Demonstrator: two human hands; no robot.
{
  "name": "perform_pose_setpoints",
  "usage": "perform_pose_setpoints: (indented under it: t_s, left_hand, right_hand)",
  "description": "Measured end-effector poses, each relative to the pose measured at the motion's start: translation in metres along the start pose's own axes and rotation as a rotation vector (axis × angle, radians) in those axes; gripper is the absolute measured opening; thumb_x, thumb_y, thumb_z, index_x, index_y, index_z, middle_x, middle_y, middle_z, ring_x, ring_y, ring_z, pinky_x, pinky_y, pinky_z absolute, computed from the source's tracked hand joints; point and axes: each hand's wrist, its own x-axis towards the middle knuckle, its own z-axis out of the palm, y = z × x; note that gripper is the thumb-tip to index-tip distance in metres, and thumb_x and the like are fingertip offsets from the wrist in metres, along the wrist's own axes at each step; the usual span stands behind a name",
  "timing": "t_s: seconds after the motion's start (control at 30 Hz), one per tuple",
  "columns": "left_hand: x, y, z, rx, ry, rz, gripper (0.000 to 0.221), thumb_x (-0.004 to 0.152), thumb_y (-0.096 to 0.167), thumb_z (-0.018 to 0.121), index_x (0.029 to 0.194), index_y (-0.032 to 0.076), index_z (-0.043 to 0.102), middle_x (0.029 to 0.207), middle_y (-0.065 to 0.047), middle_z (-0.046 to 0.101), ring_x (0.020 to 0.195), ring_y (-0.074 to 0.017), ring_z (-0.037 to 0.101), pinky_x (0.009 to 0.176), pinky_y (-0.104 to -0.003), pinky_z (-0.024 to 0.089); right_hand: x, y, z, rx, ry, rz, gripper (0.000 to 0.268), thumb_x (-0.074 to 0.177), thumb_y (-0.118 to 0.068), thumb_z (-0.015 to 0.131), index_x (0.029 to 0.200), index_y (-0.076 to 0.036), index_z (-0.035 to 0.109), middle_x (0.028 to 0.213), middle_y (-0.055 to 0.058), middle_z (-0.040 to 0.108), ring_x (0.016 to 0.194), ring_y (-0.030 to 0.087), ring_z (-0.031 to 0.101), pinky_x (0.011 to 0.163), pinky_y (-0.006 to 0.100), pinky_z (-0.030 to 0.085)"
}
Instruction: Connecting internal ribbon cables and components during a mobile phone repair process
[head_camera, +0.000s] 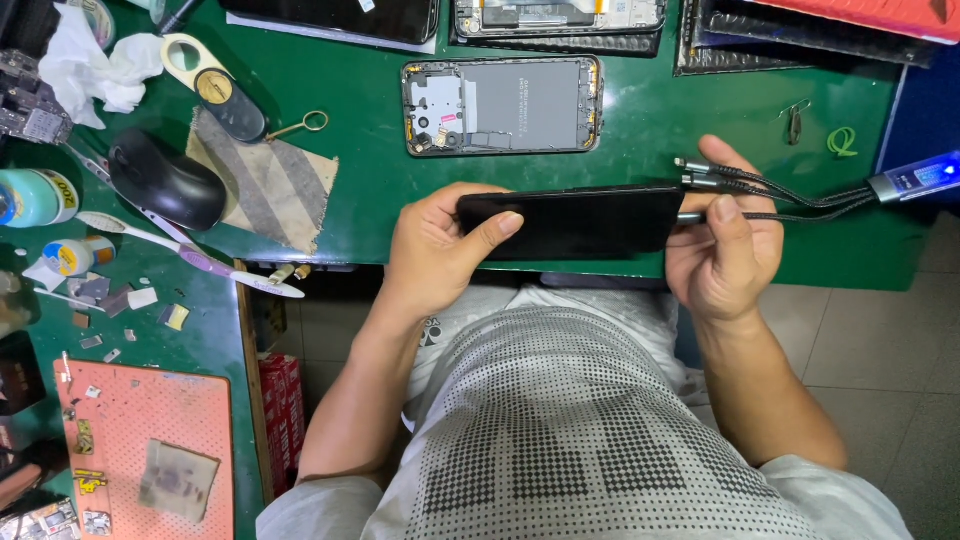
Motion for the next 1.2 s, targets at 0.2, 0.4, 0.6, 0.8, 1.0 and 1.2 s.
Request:
perform_pose_setpoints:
  t_s: [0.2, 0.4, 0.6, 0.8, 1.0, 1.2]
  left_hand:
    - [-0.003, -0.003, 0.0, 0.019, -0.005, 0.024, 0.019, 0.072, 0.002, 0.068, 0.091, -0.001, 0.063, 0.077, -0.01, 0.064, 0.074, -0.0076, 0.054, 0.069, -0.025, 0.051]
    - [-0.008, 0.0, 0.002, 0.232, -0.011, 0.048, 0.016, 0.073, 0.012, 0.067, 0.087, 0.008, 0.063, 0.081, -0.003, 0.064, 0.074, -0.0081, 0.06, 0.068, -0.017, 0.051]
    - [-0.01, -0.002, 0.001, 0.206, -0.025, 0.134, 0.015, 0.074, 0.007, 0.067, 0.088, 0.008, 0.063, 0.081, -0.004, 0.065, 0.073, -0.0074, 0.061, 0.068, -0.016, 0.052]
    - [-0.009, 0.001, 0.002, 0.335, -0.019, 0.186, 0.014, 0.074, 0.01, 0.067, 0.088, 0.011, 0.063, 0.082, -0.002, 0.066, 0.074, -0.0074, 0.062, 0.067, -0.016, 0.051]
    - [-0.009, 0.004, 0.004, 0.386, -0.015, 0.167, 0.014, 0.073, 0.013, 0.068, 0.087, 0.012, 0.064, 0.079, 0.0, 0.066, 0.072, -0.0068, 0.062, 0.064, -0.017, 0.05]
    - [-0.006, 0.006, 0.007, 0.449, 0.022, 0.083, 0.015, 0.073, 0.019, 0.067, 0.087, 0.013, 0.064, 0.081, 0.001, 0.066, 0.075, -0.0059, 0.061, 0.067, -0.017, 0.049]
  right_hand:
    - [-0.002, -0.002, 0.002, -0.014, -0.006, -0.016, 0.045, 0.084, -0.009, 0.043, 0.122, 0.012, 0.032, 0.07, 0.023, 0.056, 0.074, 0.028, 0.063, 0.081, 0.043, 0.054]
    - [-0.004, -0.036, 0.029, -0.05, 0.003, 0.219, 0.057, 0.082, -0.016, 0.056, 0.128, 0.008, 0.032, 0.087, 0.013, 0.062, 0.08, 0.02, 0.063, 0.074, 0.024, 0.052]
    - [-0.003, -0.06, 0.013, -0.417, -0.182, 0.46, 0.024, 0.085, -0.006, 0.046, 0.101, 0.011, 0.048, 0.091, 0.027, 0.056, 0.082, 0.033, 0.06, 0.079, 0.039, 0.053]
    - [-0.003, -0.076, 0.022, -0.644, -0.211, 0.523, 0.028, 0.082, -0.002, 0.047, 0.108, 0.009, 0.045, 0.094, 0.02, 0.057, 0.077, 0.028, 0.06, 0.07, 0.034, 0.054]
    - [-0.005, -0.08, 0.023, -0.718, -0.242, 0.535, 0.027, 0.08, -0.004, 0.052, 0.104, 0.008, 0.05, 0.092, 0.015, 0.059, 0.075, 0.023, 0.061, 0.074, 0.028, 0.052]
    - [-0.002, -0.075, 0.017, -0.657, -0.253, 0.504, 0.032, 0.079, 0.002, 0.052, 0.109, 0.01, 0.048, 0.088, 0.017, 0.059, 0.071, 0.023, 0.061, 0.067, 0.028, 0.054]
